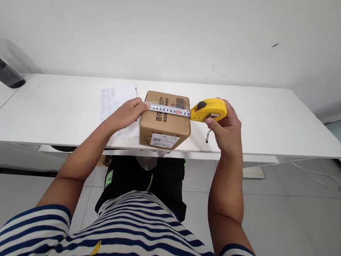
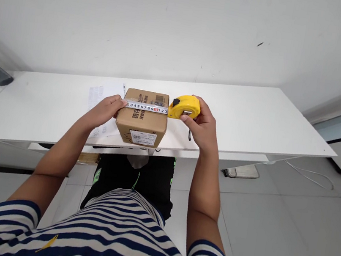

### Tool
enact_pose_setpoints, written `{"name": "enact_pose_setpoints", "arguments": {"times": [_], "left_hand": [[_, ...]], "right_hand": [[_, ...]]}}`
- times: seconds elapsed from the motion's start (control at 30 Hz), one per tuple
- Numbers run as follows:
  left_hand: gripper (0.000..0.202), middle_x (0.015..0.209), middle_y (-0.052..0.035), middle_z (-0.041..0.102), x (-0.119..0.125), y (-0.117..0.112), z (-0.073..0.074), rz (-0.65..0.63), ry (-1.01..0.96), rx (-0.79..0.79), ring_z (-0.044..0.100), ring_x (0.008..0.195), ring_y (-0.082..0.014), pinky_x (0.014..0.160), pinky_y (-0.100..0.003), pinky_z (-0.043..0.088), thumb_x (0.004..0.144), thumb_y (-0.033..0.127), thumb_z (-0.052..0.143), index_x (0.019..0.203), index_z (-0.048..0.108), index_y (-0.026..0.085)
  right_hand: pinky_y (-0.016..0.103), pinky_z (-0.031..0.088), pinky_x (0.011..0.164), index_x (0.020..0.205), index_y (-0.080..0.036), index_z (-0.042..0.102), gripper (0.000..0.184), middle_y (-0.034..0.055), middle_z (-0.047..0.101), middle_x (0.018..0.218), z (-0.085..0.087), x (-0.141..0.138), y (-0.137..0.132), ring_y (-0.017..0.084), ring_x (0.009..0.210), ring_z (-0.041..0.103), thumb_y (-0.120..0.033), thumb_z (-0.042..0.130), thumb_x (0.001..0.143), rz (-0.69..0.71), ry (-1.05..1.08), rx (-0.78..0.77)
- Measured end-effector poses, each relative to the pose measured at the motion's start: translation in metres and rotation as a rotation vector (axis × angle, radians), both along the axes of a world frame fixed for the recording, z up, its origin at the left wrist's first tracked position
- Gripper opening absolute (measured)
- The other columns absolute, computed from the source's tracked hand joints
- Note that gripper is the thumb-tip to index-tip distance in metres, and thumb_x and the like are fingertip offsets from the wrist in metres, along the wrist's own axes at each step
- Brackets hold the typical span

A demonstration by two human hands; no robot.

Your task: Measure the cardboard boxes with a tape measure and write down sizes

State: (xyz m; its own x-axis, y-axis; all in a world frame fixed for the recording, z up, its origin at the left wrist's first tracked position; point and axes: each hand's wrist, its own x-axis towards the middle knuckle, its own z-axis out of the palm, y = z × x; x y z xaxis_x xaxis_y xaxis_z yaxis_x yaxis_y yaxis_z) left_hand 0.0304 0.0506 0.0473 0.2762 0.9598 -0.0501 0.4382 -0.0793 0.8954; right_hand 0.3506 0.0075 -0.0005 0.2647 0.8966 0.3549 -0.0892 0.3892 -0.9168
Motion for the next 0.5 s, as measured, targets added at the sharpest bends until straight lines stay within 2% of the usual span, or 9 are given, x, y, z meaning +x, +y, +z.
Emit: {"name": "enact_pose_setpoints", "arguments": {"times": [0.1,0.17,0.23,0.33,0.4,0.47,0.5], "left_hand": [[0.036,0.072,-0.0011,0.052,-0.002,0.002,0.007,-0.017,0.029,0.023,0.046,0.063,-0.0136,0.059,-0.029,0.032,0.098,0.044,0.056,0.072,0.045,0.022],[0.034,0.070,-0.0005,0.051,-0.003,-0.005,0.014,0.016,-0.026,0.087,0.045,0.064,-0.0132,0.059,-0.029,0.034,0.097,0.038,0.057,0.070,0.045,0.022],[0.032,0.068,0.0006,0.048,-0.004,-0.024,0.022,0.093,-0.116,0.238,0.043,0.064,-0.0132,0.060,-0.029,0.035,0.095,0.036,0.061,0.070,0.046,0.022],[0.034,0.066,0.0014,0.045,-0.009,-0.068,0.026,0.183,-0.261,0.521,0.040,0.061,-0.0141,0.059,-0.030,0.037,0.097,0.045,0.062,0.074,0.049,0.024],[0.037,0.066,0.0013,0.047,-0.011,-0.097,0.016,0.098,-0.353,0.599,0.040,0.058,-0.0146,0.055,-0.031,0.037,0.098,0.053,0.059,0.076,0.049,0.026],[0.038,0.066,0.0000,0.051,-0.014,-0.119,-0.004,-0.081,-0.360,0.630,0.046,0.058,-0.0157,0.054,-0.033,0.039,0.100,0.055,0.057,0.077,0.049,0.026],[0.041,0.066,-0.0011,0.052,-0.015,-0.127,-0.017,-0.152,-0.327,0.668,0.049,0.059,-0.0163,0.054,-0.034,0.040,0.101,0.057,0.053,0.076,0.050,0.025]], "right_hand": [[0.045,0.063,0.101,0.115,-0.028,0.077,0.070,0.0008,0.072,0.118,0.003,-0.002,0.000,0.024,0.115,0.068,-0.037,0.103,0.051,-0.021,0.047,0.009],[0.050,0.062,0.103,0.112,-0.027,0.076,0.068,0.0009,0.072,0.114,0.006,-0.005,-0.008,0.026,0.116,0.068,-0.034,0.103,0.050,-0.058,0.046,0.039],[0.051,0.063,0.101,0.111,-0.027,0.075,0.067,0.0009,0.071,0.108,0.005,-0.013,-0.025,0.028,0.113,0.069,-0.035,0.103,0.051,-0.123,0.029,0.101],[0.050,0.067,0.094,0.109,-0.030,0.070,0.066,0.0009,0.074,0.108,-0.004,-0.041,-0.067,0.026,0.104,0.073,-0.033,0.104,0.052,-0.189,0.012,0.218],[0.049,0.068,0.090,0.107,-0.034,0.067,0.067,-0.0003,0.078,0.108,-0.016,-0.070,-0.096,0.025,0.102,0.076,-0.030,0.104,0.052,-0.100,0.002,0.273],[0.046,0.070,0.084,0.101,-0.036,0.064,0.052,-0.0012,0.081,0.108,-0.032,-0.105,-0.118,0.023,0.097,0.079,-0.037,0.099,0.062,0.071,0.024,0.308],[0.045,0.070,0.084,0.096,-0.036,0.062,0.049,-0.0015,0.082,0.107,-0.041,-0.122,-0.124,0.023,0.098,0.080,-0.042,0.098,0.064,0.176,0.027,0.270]]}}
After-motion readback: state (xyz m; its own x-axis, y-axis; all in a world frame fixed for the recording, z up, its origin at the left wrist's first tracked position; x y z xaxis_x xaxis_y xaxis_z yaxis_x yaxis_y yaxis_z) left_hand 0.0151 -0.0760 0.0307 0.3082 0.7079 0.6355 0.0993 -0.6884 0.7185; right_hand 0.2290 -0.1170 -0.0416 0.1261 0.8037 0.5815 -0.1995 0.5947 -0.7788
